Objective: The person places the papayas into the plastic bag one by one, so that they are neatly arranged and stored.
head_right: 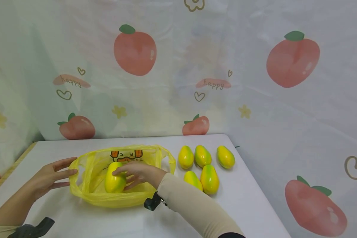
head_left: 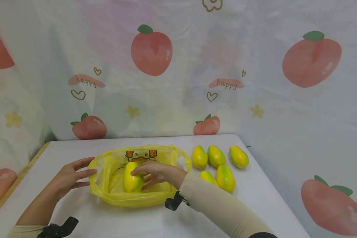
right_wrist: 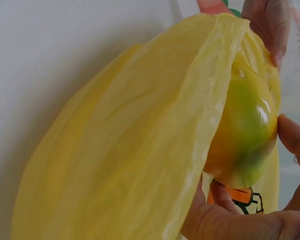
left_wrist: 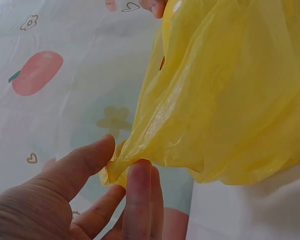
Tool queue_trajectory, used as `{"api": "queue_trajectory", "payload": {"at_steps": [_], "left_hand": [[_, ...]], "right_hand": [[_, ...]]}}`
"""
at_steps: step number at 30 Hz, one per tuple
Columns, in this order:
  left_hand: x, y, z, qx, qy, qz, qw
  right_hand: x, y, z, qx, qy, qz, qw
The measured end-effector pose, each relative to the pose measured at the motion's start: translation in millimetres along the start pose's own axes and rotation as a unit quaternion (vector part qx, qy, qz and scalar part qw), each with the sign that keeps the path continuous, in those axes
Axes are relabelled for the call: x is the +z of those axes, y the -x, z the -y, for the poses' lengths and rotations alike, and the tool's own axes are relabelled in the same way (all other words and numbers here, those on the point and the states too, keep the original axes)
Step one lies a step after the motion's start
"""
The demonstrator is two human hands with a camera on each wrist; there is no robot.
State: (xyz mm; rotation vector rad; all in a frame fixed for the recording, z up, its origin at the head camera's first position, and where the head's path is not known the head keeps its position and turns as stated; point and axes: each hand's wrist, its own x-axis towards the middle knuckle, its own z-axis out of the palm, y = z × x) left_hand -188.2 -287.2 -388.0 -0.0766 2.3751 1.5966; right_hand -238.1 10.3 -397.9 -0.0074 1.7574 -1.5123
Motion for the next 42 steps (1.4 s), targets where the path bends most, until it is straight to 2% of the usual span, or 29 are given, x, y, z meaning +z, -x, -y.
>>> {"api": "queue_trajectory", "payload": {"at_steps": [13, 31, 42], "left_hand": [[-0.6, 0.2, -1.7, 0.004, 0.004, 0.003, 1.0000], [1.0, -2.2, -1.6, -0.001, 0.001, 0.001, 1.0000], [1.8, -2.4, 0.5, 0.000, 0.007, -0.001, 1.0000]], "right_hand": [[15, -10.2, 5, 0.023, -0.009, 0.003, 0.9997], [31, -18.1, 2, 0.040, 0.032, -0.020, 0.9985], [36, -21.5, -4, 0.030, 0.040, -0.032, 0.9983]]}}
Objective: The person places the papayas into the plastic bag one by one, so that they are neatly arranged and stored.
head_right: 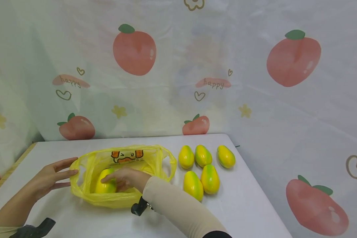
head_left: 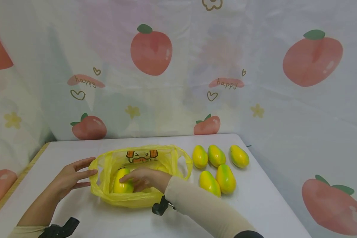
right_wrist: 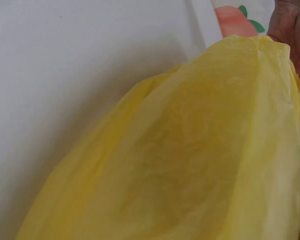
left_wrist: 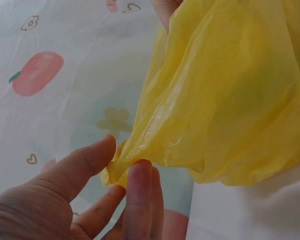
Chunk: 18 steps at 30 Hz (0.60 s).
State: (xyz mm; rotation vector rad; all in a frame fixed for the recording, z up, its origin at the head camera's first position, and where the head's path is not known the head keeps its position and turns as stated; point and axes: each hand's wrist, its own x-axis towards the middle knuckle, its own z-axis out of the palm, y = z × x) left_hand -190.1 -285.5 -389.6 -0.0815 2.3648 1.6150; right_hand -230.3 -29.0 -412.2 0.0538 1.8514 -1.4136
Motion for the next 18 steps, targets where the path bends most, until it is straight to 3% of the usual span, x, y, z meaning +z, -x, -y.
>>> {"api": "queue_trajectory", "payload": {"at_steps": [6, 18], "left_hand": [[0.4, 0.3, 0.0, 0.004, 0.004, 0.004, 1.0000], [-0.8, -0.5, 1.9, 0.001, 0.010, 0.008, 0.9999]], "right_hand": [[2.0, 0.2, -2.7, -0.002, 0.003, -0.010, 0.9999], [-1.2, 6.1, -1.8, -0.002, -0.004, 0.010, 0.9999]]}}
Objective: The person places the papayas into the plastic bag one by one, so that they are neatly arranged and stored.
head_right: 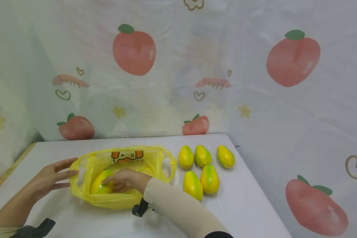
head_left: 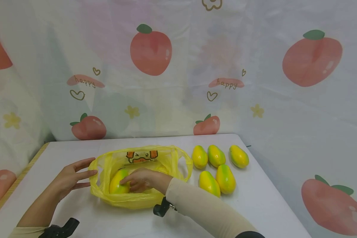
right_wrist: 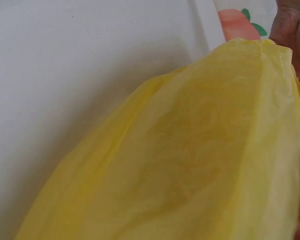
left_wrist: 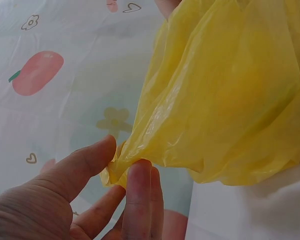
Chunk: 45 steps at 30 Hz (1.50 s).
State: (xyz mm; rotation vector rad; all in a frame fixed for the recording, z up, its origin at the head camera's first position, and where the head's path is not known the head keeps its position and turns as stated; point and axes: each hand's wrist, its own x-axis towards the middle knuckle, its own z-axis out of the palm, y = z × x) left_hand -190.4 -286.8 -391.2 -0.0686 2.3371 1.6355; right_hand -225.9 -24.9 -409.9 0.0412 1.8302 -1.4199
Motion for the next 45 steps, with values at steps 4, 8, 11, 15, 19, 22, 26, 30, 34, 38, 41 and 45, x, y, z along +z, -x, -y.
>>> {"api": "queue_trajectory", "payload": {"at_steps": [4, 8, 11, 15, 19, 22, 26, 30, 34, 38, 41, 45], "left_hand": [[-1.4, 0.5, 0.9, -0.002, -0.001, -0.003, 1.0000], [-1.7, 0.5, 1.0, -0.003, -0.002, -0.006, 1.0000], [-1.2, 0.4, 1.1, -0.002, 0.003, -0.004, 1.0000], [-0.9, 1.1, 1.3, -0.003, 0.008, -0.002, 1.0000], [-0.9, 1.2, 0.6, -0.002, 0.005, -0.004, 1.0000], [-0.9, 1.1, 0.8, -0.004, 0.004, -0.005, 1.0000], [-0.6, 1.1, 1.4, -0.007, 0.003, -0.006, 1.0000], [-0.7, 1.1, 1.3, -0.004, -0.002, -0.005, 1.0000], [-0.2, 1.4, 0.9, -0.002, -0.004, -0.004, 1.0000], [0.2, 1.6, 1.0, -0.004, 0.001, 0.000, 1.0000], [-0.1, 2.5, 1.7, -0.003, 0.005, 0.002, 1.0000], [-1.4, 4.1, 1.7, -0.001, 0.004, 0.002, 1.0000]], "right_hand": [[-6, 7.1, 3, -0.011, -0.002, 0.015, 0.9998], [-20, 20.6, 9, -0.026, -0.010, 0.035, 0.9990], [-36, 31.1, 12, -0.042, -0.010, 0.046, 0.9980], [-57, 45.8, 15, -0.062, -0.016, 0.041, 0.9971], [-80, 61.0, 15, -0.086, -0.029, 0.021, 0.9957], [-98, 71.5, 14, -0.100, -0.031, 0.008, 0.9945], [-119, 87.0, 10, -0.103, -0.019, -0.016, 0.9943], [-138, 103.8, 4, -0.104, -0.024, -0.038, 0.9936], [-157, 118.7, -5, -0.099, -0.039, -0.063, 0.9924], [-176, 133.2, -16, -0.096, -0.018, -0.082, 0.9918], [-188, 144.1, -23, -0.099, 0.005, -0.091, 0.9910], [-203, 158.0, -29, -0.101, 0.020, -0.105, 0.9891]]}}
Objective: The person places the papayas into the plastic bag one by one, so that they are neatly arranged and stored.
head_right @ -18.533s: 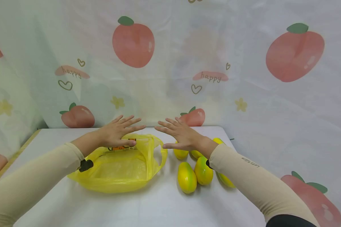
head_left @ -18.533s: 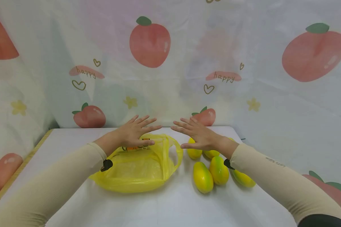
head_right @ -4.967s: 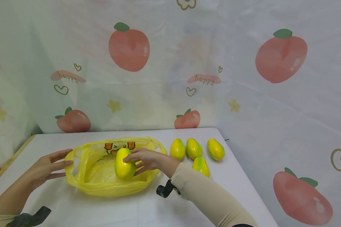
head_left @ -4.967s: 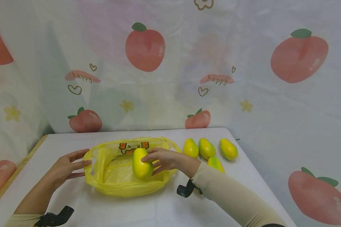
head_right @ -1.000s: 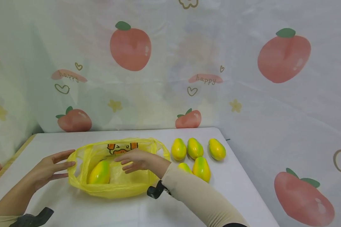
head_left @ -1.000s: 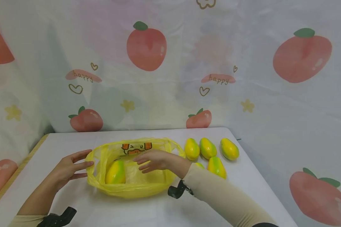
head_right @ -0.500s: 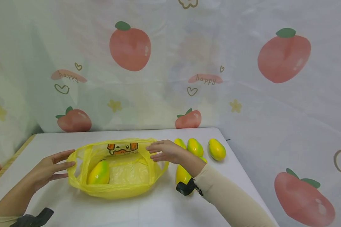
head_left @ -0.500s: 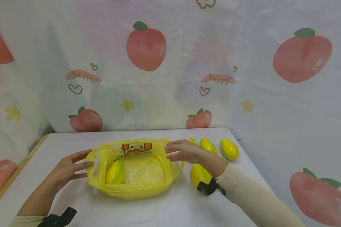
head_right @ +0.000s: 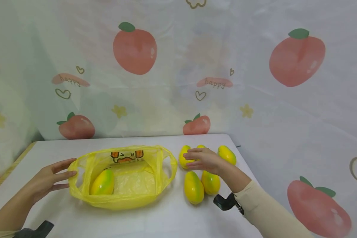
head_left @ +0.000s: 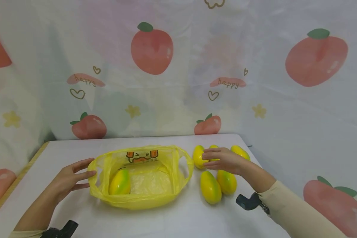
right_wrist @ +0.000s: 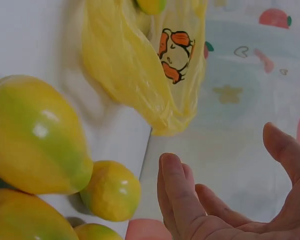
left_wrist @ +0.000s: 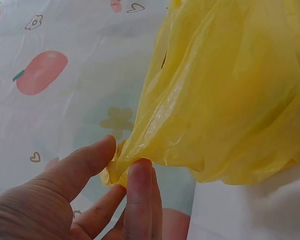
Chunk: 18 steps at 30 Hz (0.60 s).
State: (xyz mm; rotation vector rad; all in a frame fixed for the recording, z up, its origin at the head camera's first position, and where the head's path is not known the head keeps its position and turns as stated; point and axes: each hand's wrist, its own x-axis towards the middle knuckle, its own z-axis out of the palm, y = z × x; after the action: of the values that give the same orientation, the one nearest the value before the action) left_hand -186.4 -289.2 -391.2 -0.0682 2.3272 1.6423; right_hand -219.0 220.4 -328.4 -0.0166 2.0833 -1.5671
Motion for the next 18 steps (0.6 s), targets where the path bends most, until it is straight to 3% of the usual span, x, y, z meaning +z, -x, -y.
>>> {"api": "queue_trajectory", "payload": {"at_steps": [6, 18], "left_hand": [[-0.8, 0.4, -1.1, -0.004, -0.020, -0.005, 0.9998], [-1.0, -0.6, 0.8, -0.002, -0.002, -0.002, 1.0000]], "right_hand": [[-20, 13.2, -6, 0.001, 0.009, -0.012, 0.9999], [-49, 34.5, -24, 0.028, 0.048, -0.045, 0.9975]]}}
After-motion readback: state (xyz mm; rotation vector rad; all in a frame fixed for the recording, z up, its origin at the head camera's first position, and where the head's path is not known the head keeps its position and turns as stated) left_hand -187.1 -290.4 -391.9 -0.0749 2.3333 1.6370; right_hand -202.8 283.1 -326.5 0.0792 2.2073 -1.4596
